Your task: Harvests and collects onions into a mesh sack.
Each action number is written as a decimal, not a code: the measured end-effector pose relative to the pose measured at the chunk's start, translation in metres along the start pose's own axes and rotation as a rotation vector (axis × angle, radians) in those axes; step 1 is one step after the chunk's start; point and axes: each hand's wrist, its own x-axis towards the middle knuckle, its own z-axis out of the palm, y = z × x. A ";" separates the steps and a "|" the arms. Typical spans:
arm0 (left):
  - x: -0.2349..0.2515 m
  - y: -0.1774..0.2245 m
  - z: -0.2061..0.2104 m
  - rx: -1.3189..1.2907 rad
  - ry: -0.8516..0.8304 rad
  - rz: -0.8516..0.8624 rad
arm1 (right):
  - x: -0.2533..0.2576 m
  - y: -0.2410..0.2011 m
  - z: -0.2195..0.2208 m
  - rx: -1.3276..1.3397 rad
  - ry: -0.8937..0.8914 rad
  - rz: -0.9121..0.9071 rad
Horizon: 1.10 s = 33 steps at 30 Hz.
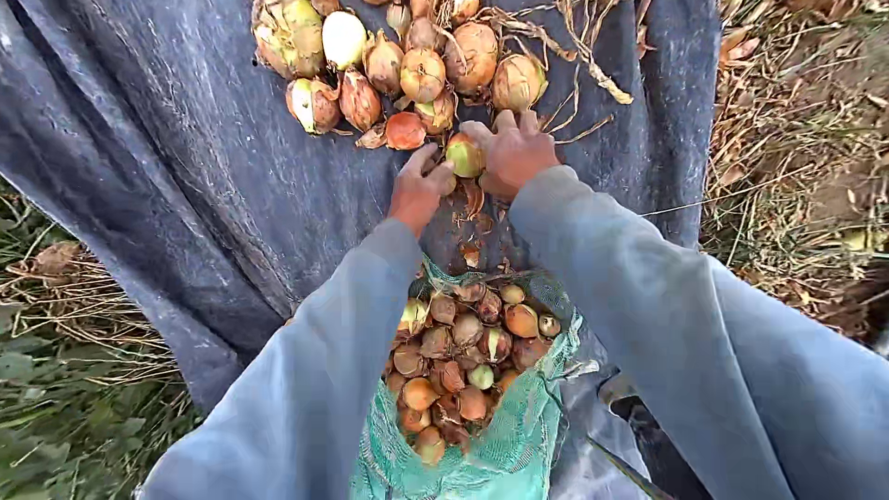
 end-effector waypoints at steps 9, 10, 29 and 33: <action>-0.137 -0.024 0.008 -0.106 -0.275 -0.218 | -0.136 0.013 0.048 0.605 -0.455 0.006; -0.165 -0.034 -0.002 -0.036 -0.306 -0.271 | -0.170 0.015 0.060 0.698 -0.549 -0.001; -0.318 -0.115 0.022 1.018 0.229 0.536 | -0.331 0.004 0.107 0.119 0.077 -0.050; -0.375 -0.089 -0.031 1.161 0.223 0.056 | -0.371 0.045 0.058 0.122 -0.573 0.449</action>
